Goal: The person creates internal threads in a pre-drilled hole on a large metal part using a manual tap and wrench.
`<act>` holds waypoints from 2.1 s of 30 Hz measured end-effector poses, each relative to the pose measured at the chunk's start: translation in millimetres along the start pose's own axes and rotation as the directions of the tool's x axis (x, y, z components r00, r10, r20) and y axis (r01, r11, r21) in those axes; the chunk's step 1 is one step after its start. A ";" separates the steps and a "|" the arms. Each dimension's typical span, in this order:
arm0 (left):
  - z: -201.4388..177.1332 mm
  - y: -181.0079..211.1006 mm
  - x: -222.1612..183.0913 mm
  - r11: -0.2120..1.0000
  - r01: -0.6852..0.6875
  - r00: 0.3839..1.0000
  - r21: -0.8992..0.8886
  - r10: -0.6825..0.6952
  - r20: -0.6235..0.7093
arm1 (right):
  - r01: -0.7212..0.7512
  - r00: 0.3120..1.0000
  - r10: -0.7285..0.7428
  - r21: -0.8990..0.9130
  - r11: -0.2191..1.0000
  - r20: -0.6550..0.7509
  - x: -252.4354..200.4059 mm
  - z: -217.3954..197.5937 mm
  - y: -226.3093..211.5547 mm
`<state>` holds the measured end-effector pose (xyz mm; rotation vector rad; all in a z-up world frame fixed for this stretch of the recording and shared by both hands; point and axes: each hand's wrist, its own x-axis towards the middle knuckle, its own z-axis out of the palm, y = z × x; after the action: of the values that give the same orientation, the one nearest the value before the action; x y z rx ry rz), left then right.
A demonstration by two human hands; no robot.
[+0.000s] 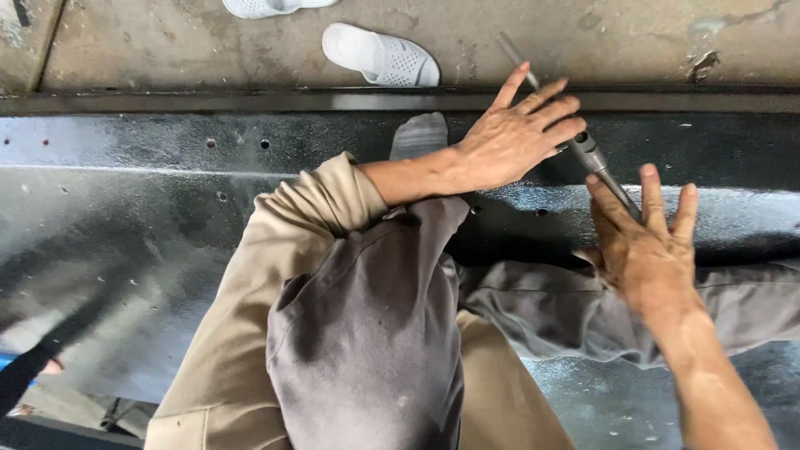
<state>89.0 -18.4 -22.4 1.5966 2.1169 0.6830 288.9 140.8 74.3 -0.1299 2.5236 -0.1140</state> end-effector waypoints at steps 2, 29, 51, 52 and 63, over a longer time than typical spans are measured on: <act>-3.4 3.3 8.0 0.993 0.037 0.998 -0.108 -0.032 0.047 | 0.026 0.985 0.035 0.338 0.941 -0.171 14.6 0.4 1.8; 19.1 -43.0 26.2 0.958 0.203 0.975 -0.200 -0.180 0.126 | -0.399 0.915 0.382 0.448 0.800 0.132 127.9 -31.8 15.8; -21.1 -42.8 -112.7 0.876 0.035 0.956 -0.481 -0.169 -0.238 | -0.416 0.890 0.453 0.486 0.769 0.046 57.8 -10.8 35.0; -30.8 -58.8 -121.1 0.813 0.309 0.921 -0.494 -0.385 -0.058 | -0.452 0.838 0.546 0.537 0.712 -0.018 45.4 -20.4 34.4; -44.0 -165.6 -289.8 0.893 0.449 0.893 0.002 -0.449 0.025 | -0.483 0.749 0.645 0.791 0.377 0.150 52.4 -19.5 -2.7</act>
<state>13.7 -341.6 -79.3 1.0383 2.3429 0.5023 235.2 133.0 60.7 1.1810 2.2677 -0.9984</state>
